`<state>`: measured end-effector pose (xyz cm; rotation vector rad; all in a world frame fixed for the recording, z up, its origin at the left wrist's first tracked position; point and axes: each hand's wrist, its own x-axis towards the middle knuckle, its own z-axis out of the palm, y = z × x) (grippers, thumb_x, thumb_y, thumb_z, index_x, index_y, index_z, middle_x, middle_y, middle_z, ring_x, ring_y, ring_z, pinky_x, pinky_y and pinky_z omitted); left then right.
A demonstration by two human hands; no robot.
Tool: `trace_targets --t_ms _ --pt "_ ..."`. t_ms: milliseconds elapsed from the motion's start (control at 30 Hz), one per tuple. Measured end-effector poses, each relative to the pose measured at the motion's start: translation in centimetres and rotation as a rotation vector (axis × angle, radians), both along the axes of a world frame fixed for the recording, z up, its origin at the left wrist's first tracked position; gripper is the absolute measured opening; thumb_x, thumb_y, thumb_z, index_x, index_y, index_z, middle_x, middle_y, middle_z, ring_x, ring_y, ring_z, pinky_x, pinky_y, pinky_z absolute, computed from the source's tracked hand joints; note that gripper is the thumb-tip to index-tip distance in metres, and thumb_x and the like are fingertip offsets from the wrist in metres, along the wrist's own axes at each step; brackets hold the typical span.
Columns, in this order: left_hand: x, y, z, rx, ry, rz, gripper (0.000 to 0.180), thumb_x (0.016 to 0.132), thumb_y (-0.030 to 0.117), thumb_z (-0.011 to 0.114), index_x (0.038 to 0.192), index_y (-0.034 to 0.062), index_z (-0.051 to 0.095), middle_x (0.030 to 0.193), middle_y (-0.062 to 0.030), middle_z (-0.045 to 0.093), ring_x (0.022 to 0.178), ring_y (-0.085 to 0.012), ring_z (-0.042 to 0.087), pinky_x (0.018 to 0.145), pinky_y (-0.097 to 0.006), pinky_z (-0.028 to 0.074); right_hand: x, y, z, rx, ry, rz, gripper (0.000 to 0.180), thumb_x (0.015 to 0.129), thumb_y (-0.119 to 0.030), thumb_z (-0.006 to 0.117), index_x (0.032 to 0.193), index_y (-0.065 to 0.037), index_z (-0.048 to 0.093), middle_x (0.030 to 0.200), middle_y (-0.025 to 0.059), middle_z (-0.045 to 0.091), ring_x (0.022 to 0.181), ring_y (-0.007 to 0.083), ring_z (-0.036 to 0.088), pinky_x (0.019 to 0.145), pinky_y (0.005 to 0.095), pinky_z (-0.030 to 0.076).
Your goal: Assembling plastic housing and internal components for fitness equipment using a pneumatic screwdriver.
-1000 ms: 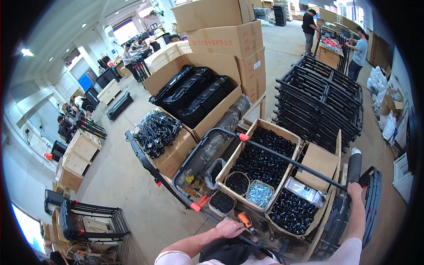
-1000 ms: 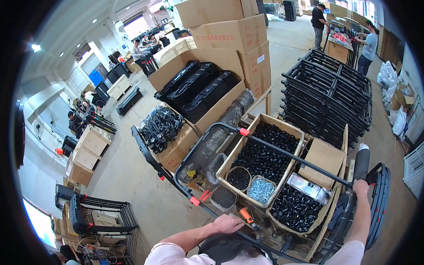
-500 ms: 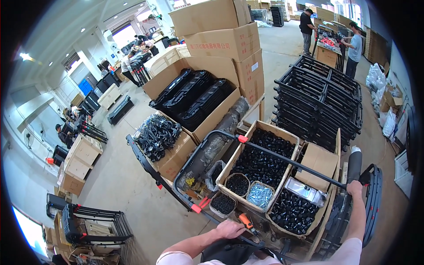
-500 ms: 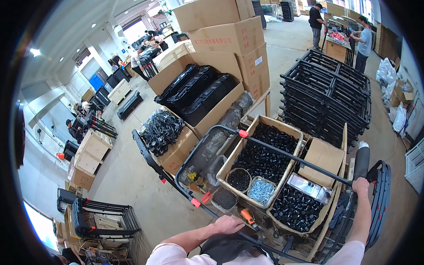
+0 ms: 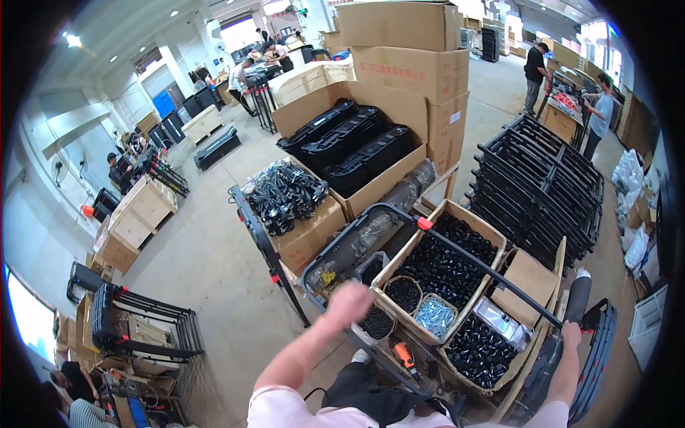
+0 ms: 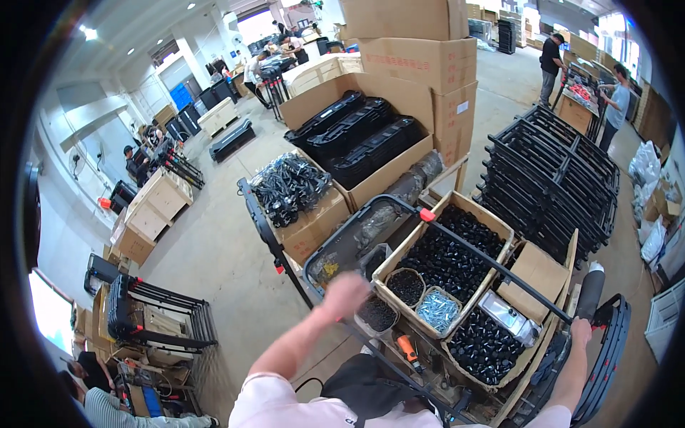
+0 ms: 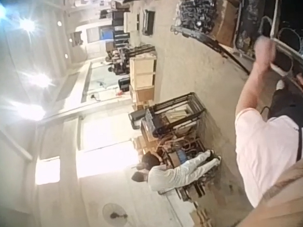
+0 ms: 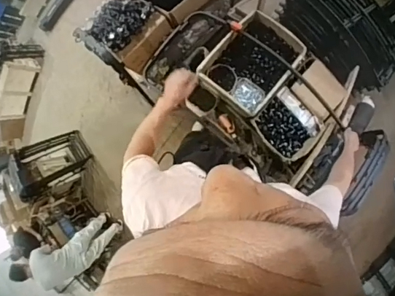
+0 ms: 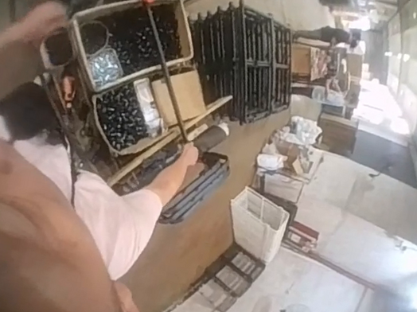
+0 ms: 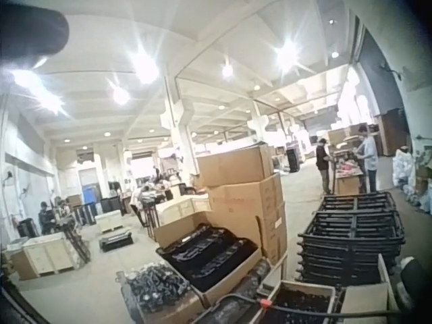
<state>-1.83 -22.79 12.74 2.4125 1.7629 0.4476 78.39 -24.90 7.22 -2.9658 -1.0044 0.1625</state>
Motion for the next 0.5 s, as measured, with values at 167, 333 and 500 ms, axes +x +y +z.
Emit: trace_targets --t_ms 167,333,500 --pt "-16.7 11.9 5.8 0.431 -0.295 0.57 0.027 0.099 0.026 0.062 0.092 0.0033 0.075 0.101 -0.0234 0.072 0.099 -0.043 0.069 0.086 -0.053 0.056 -9.4 -3.1 3.0 -0.006 -0.031 0.285 0.042 0.094 -0.034 0.072 0.108 0.005 0.071 0.113 0.0306 0.073 0.109 0.0472 0.071 0.095 0.0531 0.057" --pt "-30.7 20.4 9.1 0.142 0.021 0.918 0.034 0.098 0.032 0.061 0.105 0.0042 0.079 0.115 -0.0208 0.074 0.109 -0.0418 0.071 0.095 -0.053 0.058 -21.6 -8.6 7.1 0.028 0.127 0.394 0.037 0.087 -0.031 0.075 0.101 0.004 0.076 0.103 0.0297 0.074 0.101 0.0456 0.072 0.091 0.052 0.057" --pt "-35.6 27.9 10.1 -0.209 0.134 1.016 0.032 0.096 0.026 0.064 0.12 0.0118 0.08 0.132 -0.0146 0.074 0.123 -0.0346 0.071 0.098 -0.048 0.058 -30.6 -15.3 7.5 0.031 0.108 0.341 0.035 0.085 -0.03 0.076 0.091 0.004 0.078 0.09 0.0289 0.074 0.094 0.045 0.073 0.086 0.0516 0.058"
